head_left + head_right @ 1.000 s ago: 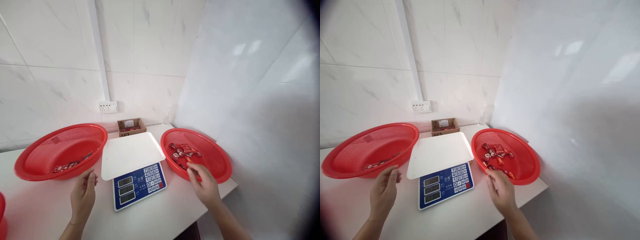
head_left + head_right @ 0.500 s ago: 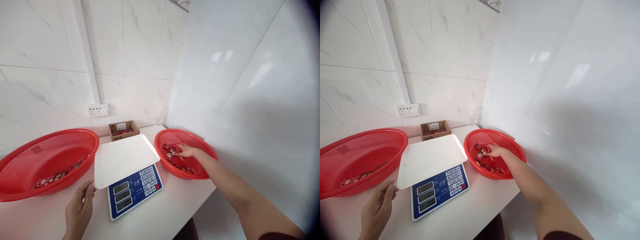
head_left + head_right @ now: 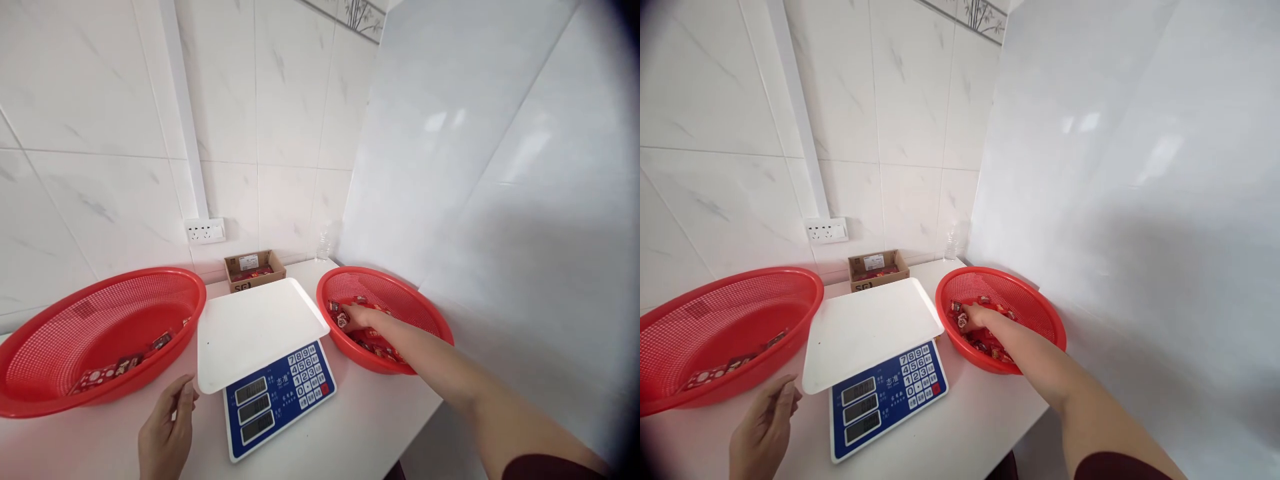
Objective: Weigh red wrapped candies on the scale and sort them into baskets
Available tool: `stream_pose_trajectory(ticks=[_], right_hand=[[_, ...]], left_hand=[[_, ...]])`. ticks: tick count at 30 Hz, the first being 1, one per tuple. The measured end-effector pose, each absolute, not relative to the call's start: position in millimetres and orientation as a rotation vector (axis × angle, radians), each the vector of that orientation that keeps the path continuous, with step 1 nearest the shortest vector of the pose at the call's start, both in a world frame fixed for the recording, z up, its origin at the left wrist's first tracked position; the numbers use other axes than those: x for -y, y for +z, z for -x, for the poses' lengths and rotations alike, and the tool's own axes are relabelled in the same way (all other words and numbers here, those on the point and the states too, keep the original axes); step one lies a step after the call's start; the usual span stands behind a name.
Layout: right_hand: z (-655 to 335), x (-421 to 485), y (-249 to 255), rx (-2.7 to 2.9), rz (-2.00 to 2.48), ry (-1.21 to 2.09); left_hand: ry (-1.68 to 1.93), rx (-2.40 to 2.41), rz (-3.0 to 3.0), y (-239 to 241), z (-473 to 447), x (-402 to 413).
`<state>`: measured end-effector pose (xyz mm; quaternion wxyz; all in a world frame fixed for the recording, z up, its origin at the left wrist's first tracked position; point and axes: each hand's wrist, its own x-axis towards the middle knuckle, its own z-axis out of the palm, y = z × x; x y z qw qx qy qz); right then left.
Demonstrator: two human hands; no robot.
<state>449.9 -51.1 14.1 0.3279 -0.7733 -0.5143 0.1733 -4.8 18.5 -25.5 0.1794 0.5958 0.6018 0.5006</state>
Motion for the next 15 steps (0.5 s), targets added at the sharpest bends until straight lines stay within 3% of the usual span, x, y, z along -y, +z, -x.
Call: stream_pose_trajectory(ticks=[2,6,15], right_hand=[[-438.8,15.9,27.4,1.379,1.998,0.626],[-427.8,-45.6,47.0,1.345,1.982,0.648],[-369.5,-44.1,84.3,1.177,1.640,0.692]], left_hand=[[1.413,-1.698,-1.688,-24.2,4.6,-17.9],[1.424,-1.702,-1.657,-21.6,5.9,-16.9],[1.530,-1.570,-1.689,-19.2,1.9,-13.8]])
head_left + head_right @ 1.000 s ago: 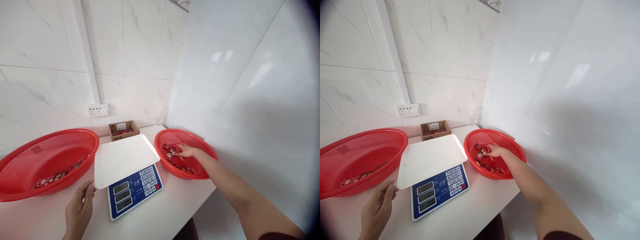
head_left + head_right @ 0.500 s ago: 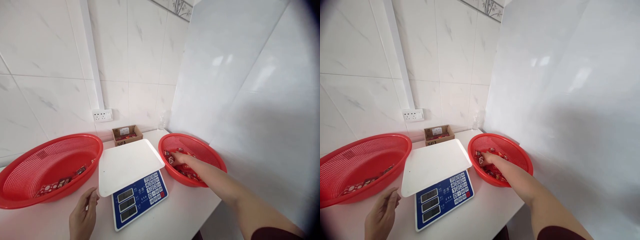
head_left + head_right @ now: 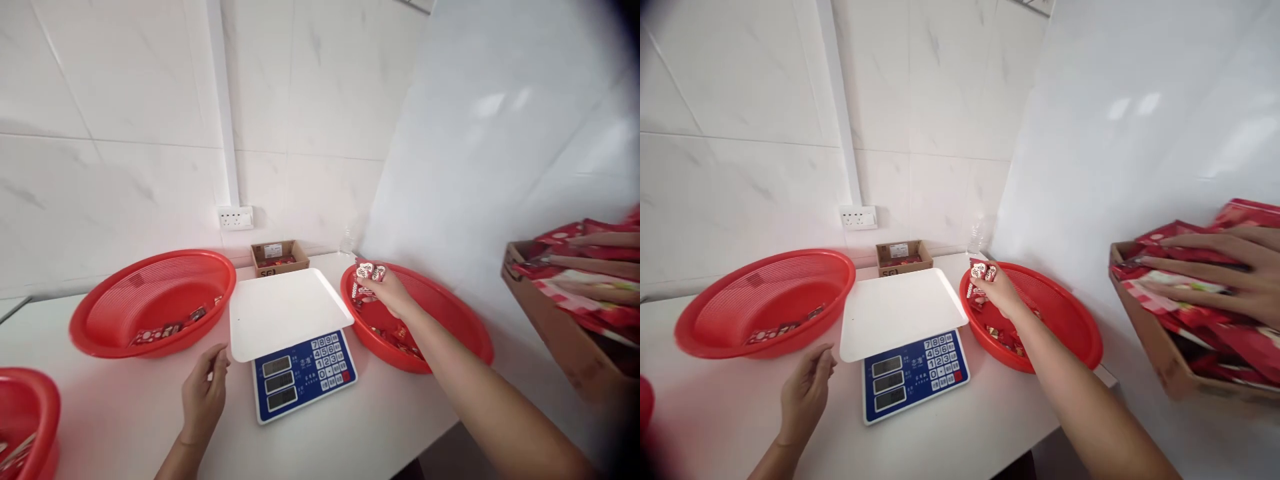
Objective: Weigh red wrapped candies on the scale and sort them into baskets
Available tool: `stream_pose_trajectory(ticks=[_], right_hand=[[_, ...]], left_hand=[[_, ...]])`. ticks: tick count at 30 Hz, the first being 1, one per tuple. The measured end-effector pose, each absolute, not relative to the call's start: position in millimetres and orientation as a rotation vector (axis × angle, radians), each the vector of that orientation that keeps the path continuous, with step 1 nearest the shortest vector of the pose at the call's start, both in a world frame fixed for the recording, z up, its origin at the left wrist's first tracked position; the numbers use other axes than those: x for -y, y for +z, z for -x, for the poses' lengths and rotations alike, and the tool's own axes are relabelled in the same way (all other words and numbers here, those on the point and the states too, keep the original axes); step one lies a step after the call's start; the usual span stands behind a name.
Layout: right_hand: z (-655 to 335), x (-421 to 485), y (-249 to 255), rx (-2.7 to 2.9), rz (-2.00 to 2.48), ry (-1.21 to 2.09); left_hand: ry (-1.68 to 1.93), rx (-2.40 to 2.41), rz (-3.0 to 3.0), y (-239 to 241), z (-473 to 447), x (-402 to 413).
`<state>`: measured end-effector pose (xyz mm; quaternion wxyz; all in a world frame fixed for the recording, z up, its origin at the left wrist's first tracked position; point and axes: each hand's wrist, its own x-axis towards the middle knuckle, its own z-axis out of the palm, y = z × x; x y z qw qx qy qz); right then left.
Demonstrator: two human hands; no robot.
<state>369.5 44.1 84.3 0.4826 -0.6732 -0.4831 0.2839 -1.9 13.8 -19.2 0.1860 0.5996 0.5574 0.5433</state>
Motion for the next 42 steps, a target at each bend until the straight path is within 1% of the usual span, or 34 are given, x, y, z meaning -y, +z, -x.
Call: stream_pose_trajectory(ticks=[4,7,9,11,16,18,21,23,28,31,33,35,39,42], right_hand=[[-304.4,-50.4,87.9,1.248,1.464,0.989],[-267.7,-59.9,76.5,1.308,1.442,1.197],[-254.1,-66.3,68.5,1.329,1.440,1.267],[-248.7,-71.4,63.6,1.344,1.462,1.227],[-253.6,-75.9,64.8,1.333,1.513,0.983],[-255.8,-75.5,67.3,1.305,1.489,0.989],[-257.3,-75.0,68.0,1.298,1.465,1.131],[-258.8,-75.5,66.0,1.310,1.511,1.159],[-267.1,-78.3,61.5,1.386,1.572,1.047],[-270.9,-79.8,60.8,1.450,1.623,0.893],[-271.2,-80.5,59.7,1.457,1.571,0.817],[-269.6,-80.6,58.6,1.434,1.507,0.828],[-266.1,-78.0,60.7,1.434,1.500,1.031],[-268.7,-75.8,64.6,1.493,1.541,0.915]], left_hand=[[1.550,-1.518,-1.710,-14.2,0.9,-11.1],[1.557,-1.508,-1.707,-11.3,1.6,-9.7],[1.563,-1.497,-1.701,-10.5,2.2,-9.4],[1.570,-1.480,-1.691,-10.6,2.9,-9.6],[1.574,-1.442,-1.673,-11.6,3.9,-9.7],[1.551,-1.449,-1.680,-10.7,3.5,-9.0],[1.496,-1.461,-1.702,-8.9,3.0,-9.3],[1.446,-1.473,-1.713,-8.7,3.6,-11.4],[1.435,-1.499,-1.605,-11.4,10.7,-21.8],[1.469,-1.539,-1.490,-11.8,17.2,-27.2],[1.493,-1.571,-1.424,-11.3,21.3,-29.3],[1.514,-1.591,-1.376,-10.8,24.6,-30.7],[1.591,-1.623,-1.268,-10.1,29.5,-32.5],[1.667,-1.621,-1.179,-8.2,32.1,-33.2]])
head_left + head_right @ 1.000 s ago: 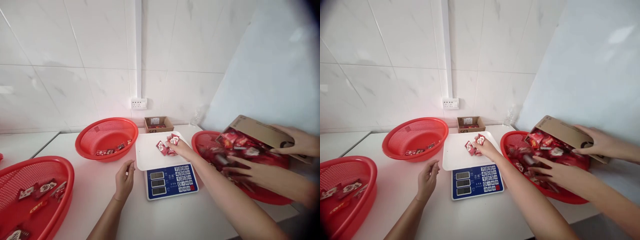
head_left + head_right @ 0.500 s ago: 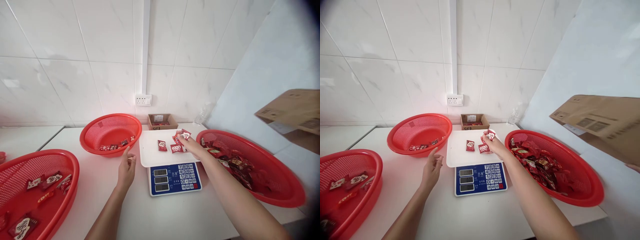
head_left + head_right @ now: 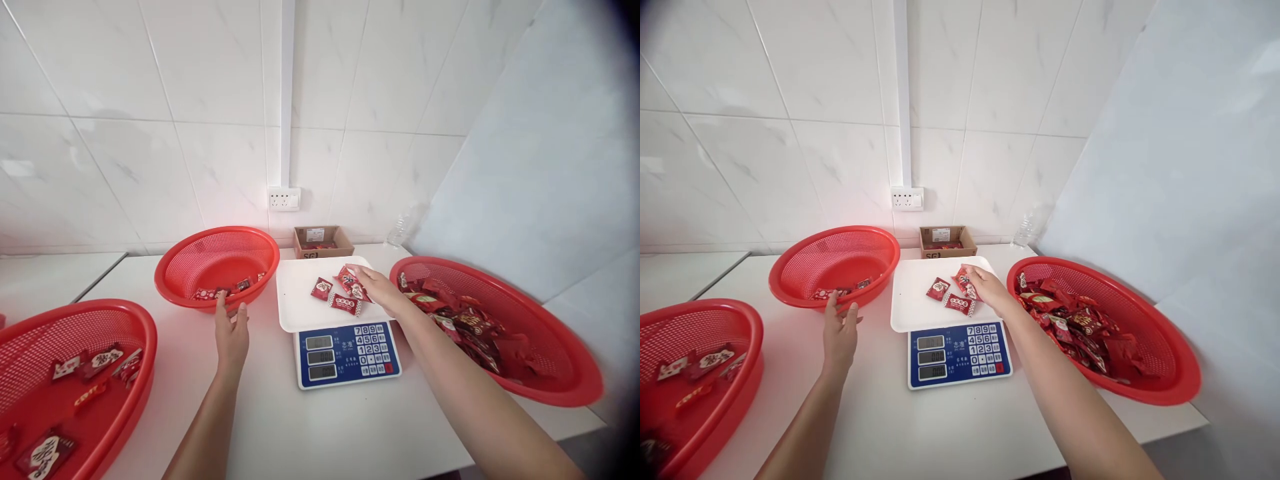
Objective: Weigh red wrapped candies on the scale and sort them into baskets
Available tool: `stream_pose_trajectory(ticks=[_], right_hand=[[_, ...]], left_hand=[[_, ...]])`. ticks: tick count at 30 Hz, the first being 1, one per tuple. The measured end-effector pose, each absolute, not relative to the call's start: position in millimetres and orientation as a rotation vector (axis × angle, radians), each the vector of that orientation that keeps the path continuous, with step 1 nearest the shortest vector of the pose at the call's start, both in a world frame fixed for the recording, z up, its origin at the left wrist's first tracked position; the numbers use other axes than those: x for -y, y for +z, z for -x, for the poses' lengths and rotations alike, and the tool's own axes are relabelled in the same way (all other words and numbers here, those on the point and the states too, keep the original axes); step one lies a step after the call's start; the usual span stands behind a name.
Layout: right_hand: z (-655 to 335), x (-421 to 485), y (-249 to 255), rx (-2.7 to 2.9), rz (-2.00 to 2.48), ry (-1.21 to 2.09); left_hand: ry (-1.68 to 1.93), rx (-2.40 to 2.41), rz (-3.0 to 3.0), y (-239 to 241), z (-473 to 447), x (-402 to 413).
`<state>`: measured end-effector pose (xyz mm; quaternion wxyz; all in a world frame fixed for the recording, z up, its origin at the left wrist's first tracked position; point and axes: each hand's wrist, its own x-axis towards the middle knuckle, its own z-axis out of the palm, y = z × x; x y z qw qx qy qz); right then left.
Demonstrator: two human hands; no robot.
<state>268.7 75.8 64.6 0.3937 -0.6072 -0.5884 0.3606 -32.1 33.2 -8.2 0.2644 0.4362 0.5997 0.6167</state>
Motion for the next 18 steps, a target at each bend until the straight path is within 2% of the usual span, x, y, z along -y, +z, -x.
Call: stream_pose_trajectory(ticks=[6,15,18], right_hand=[[-275.0,-76.3,65.5,1.357,1.610,0.865],[-269.1,-46.1,66.4,1.956,1.855,0.316],[-271.7,-34.7,67.3,2.025,1.890,0.344]], left_hand=[[1.667,-1.631,-1.118,-1.7,31.4,-28.9],[1.576,-1.559,-1.212,-0.1,23.8,-23.6],[1.590,-1.527,-1.226,-1.0,22.9,-24.1]])
